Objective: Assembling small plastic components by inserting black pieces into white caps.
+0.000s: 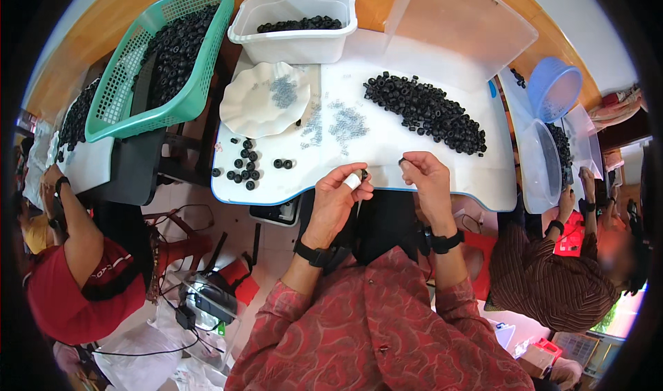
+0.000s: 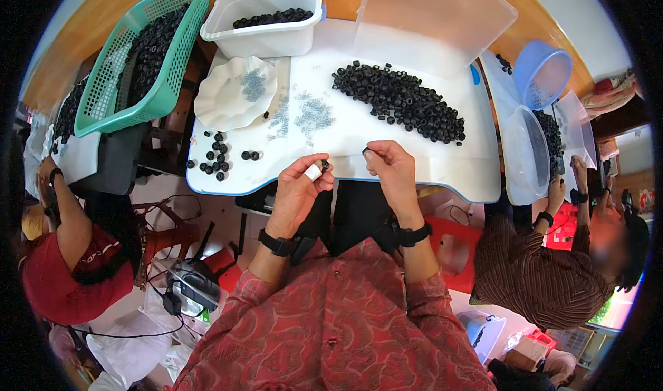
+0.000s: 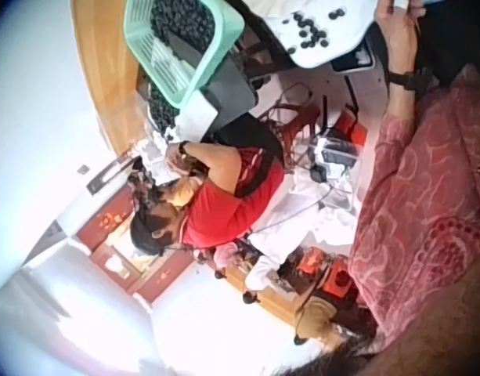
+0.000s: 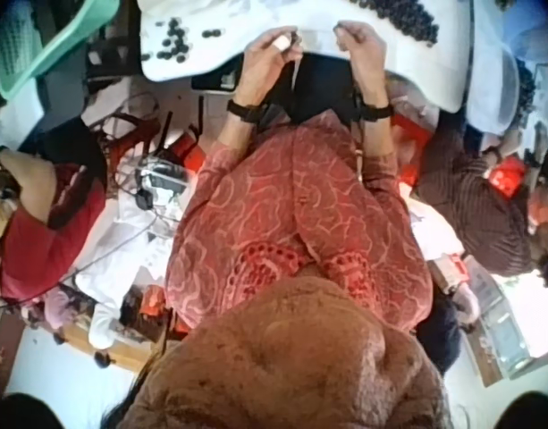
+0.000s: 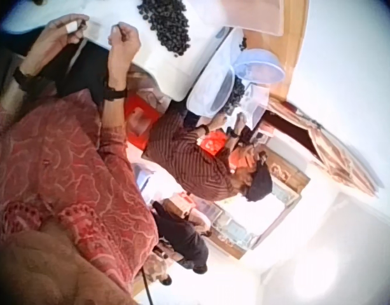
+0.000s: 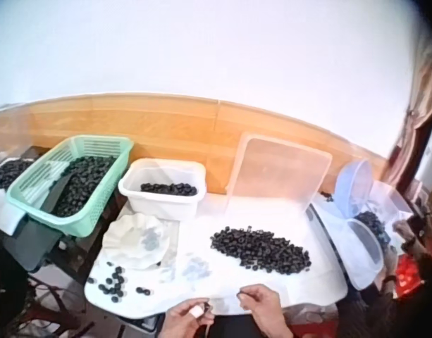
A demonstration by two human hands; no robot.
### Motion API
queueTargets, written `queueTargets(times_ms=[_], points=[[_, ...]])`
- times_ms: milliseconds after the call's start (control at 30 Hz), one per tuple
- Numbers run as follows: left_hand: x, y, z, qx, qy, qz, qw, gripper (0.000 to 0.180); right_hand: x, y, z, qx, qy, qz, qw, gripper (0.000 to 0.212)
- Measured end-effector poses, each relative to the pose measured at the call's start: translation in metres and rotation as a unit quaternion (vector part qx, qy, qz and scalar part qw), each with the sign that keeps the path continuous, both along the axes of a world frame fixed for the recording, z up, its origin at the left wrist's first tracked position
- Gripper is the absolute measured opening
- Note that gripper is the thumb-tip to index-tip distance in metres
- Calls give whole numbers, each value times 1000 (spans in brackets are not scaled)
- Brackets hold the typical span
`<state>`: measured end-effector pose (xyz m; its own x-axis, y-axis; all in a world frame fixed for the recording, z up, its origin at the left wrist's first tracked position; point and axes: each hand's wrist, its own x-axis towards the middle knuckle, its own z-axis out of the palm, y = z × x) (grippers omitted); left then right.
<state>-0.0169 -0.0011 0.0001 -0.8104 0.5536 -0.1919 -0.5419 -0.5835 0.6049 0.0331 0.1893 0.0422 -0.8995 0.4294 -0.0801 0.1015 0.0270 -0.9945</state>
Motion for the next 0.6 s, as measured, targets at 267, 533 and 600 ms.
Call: queueTargets(times_ms=[267,533,600], points=[[11,4,8,46,-34,-11,998,23,10,-22,9,-136,44,43,989,24],[13,4,24,93,-56,-18,994,24,16,-35,15,-145,64,46,986,19],[14,4,25,113,-60,-23,991,24,17,-37,17,-132,73,50,987,18]])
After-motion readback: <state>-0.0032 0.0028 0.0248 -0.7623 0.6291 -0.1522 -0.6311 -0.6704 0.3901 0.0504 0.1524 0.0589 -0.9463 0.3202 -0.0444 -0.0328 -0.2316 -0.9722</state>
